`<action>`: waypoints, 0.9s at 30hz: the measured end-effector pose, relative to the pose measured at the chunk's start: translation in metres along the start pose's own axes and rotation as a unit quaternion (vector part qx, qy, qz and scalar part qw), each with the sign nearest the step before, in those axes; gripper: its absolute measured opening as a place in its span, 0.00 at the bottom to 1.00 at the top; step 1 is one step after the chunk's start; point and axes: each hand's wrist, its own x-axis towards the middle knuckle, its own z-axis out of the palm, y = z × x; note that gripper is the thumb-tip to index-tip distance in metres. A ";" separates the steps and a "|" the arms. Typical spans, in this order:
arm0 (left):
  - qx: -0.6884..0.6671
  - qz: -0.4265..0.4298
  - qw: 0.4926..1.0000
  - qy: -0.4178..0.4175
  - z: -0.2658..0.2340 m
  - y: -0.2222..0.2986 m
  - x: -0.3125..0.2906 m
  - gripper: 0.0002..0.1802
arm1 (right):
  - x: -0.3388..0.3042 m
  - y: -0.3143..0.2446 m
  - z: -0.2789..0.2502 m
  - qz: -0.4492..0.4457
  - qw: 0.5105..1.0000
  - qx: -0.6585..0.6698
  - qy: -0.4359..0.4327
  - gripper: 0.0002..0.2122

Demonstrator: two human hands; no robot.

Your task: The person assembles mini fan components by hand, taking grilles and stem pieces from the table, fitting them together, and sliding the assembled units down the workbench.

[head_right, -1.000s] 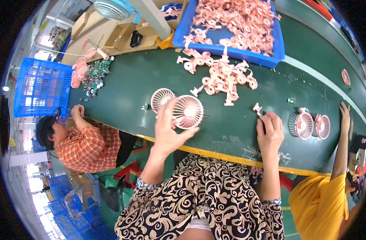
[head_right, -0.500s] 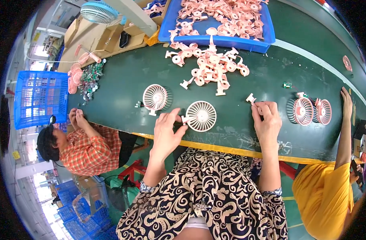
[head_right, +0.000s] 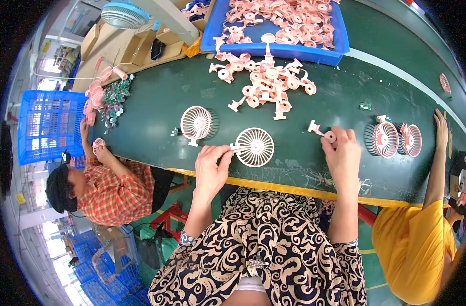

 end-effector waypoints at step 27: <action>-0.056 -0.028 0.997 -0.055 0.003 0.005 0.004 0.07 | -0.026 -0.108 0.064 -0.283 0.943 -0.083 -0.153 0.05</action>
